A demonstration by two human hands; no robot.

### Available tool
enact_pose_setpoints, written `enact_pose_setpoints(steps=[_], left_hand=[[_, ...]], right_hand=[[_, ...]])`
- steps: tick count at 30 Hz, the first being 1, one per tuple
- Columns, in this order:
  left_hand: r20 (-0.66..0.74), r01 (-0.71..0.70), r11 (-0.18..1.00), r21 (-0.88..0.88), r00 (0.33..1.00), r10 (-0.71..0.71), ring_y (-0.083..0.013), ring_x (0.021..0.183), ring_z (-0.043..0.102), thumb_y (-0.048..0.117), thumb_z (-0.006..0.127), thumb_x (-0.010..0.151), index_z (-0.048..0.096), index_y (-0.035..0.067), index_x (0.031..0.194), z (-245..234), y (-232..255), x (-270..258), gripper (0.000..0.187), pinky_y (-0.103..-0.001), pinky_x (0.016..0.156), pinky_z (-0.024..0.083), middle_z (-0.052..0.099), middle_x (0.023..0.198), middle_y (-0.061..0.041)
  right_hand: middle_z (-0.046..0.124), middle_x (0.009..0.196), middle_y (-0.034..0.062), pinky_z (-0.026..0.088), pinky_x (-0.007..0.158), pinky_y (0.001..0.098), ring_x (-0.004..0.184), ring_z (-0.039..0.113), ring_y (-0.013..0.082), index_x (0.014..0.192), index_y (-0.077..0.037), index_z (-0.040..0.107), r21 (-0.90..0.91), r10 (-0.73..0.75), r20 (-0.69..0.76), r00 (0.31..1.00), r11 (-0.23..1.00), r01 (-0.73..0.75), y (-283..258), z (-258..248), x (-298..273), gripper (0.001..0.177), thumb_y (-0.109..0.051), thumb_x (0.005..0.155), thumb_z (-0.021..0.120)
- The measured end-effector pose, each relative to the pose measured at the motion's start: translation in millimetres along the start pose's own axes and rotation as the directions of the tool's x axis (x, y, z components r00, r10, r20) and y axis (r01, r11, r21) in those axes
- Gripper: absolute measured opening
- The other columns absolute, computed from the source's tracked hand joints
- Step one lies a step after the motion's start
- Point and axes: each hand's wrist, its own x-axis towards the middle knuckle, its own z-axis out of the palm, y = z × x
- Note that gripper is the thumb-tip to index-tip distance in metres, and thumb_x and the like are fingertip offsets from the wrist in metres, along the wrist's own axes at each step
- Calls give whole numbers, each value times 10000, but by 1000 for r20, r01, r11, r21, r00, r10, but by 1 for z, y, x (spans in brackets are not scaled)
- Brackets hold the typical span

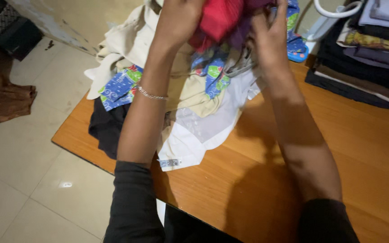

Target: The person picks up a shirt from a pile, spreads it flat on a wooden surface, and folds it into a compact rectangular shape.

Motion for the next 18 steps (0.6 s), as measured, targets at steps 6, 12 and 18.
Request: enact_pose_setpoints(steps=[6,12,18], left_hand=[[798,235,957,-168,603,-8,-163,751,530,318,618,1029,652,-8,1063,-26,84,-6,329,-346,654,415,596,834,-45],[191,-248,867,432,965,181,-399,893,681,245,719,1009,714,42,1117,4,26,-12,231,-478,742,519,731,961,-186],[68,-55,906,421,997,28,-409,902,691,271,693,998,695,42,1080,4,-9,-7,244,-488,764,526,731,982,-198]], right_hand=[[708,1242,100,602,1031,336,1126,690,206,1323,12,616,44,145,178,973,987,-155,-19,-23,4,234,16,1089,617],[692,1252,113,546,994,315,1195,660,179,1083,-10,689,-404,134,369,920,914,29,-45,-52,6,300,104,849,541],[777,1121,200,541,982,383,1088,725,282,1159,-112,769,-959,656,189,731,282,-5,-95,-44,3,369,56,871,610]])
